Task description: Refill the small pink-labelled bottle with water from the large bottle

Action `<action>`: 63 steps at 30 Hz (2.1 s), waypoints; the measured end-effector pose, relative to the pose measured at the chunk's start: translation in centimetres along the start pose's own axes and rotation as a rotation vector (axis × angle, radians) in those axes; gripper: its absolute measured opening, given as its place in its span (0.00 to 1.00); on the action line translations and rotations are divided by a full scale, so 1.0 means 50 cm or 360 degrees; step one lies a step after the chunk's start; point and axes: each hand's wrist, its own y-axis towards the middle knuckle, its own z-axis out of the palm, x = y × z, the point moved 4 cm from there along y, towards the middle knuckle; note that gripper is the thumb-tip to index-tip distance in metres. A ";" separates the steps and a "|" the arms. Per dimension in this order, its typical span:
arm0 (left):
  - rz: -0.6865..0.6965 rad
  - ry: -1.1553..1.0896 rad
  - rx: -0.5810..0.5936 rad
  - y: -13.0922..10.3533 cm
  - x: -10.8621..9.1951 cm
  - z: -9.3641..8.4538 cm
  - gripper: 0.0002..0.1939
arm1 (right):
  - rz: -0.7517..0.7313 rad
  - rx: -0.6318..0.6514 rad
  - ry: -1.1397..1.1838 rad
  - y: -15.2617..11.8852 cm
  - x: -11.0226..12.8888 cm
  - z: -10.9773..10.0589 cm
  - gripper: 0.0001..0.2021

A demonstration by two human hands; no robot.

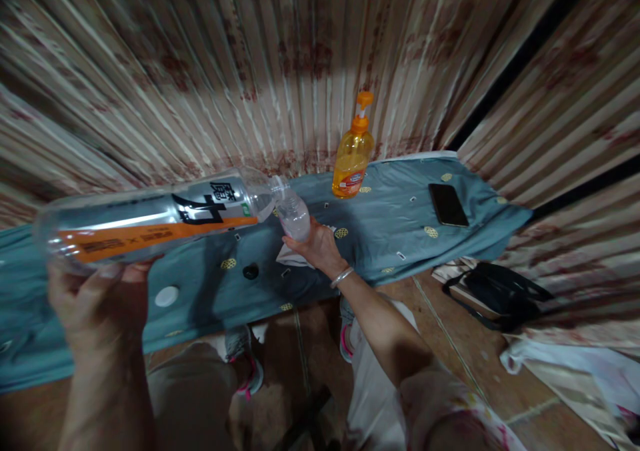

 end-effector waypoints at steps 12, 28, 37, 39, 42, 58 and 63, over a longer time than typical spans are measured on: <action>-0.0006 0.0035 -0.0039 -0.003 -0.003 0.003 0.36 | -0.0026 -0.0038 0.0016 0.000 -0.003 0.001 0.28; 0.0014 0.0043 -0.0023 -0.003 -0.002 0.000 0.33 | 0.0003 -0.0003 -0.0010 -0.001 0.004 -0.002 0.28; 0.0014 0.0089 -0.0036 -0.003 -0.002 0.001 0.34 | -0.0026 -0.0038 -0.0002 0.000 -0.002 0.001 0.28; 0.0025 0.0098 -0.0029 -0.004 -0.002 0.000 0.32 | -0.0037 -0.0039 0.0002 0.000 -0.005 0.002 0.28; 0.0017 0.0077 -0.0013 -0.004 -0.001 -0.001 0.32 | -0.0060 -0.0036 0.0032 0.001 -0.006 0.003 0.28; 0.0040 0.0141 0.0007 -0.005 0.001 -0.003 0.35 | -0.0014 -0.0028 0.0002 -0.001 0.001 -0.004 0.28; 0.0032 0.0166 0.0029 -0.005 0.000 -0.002 0.35 | -0.0040 -0.0034 0.0025 -0.001 0.000 -0.001 0.28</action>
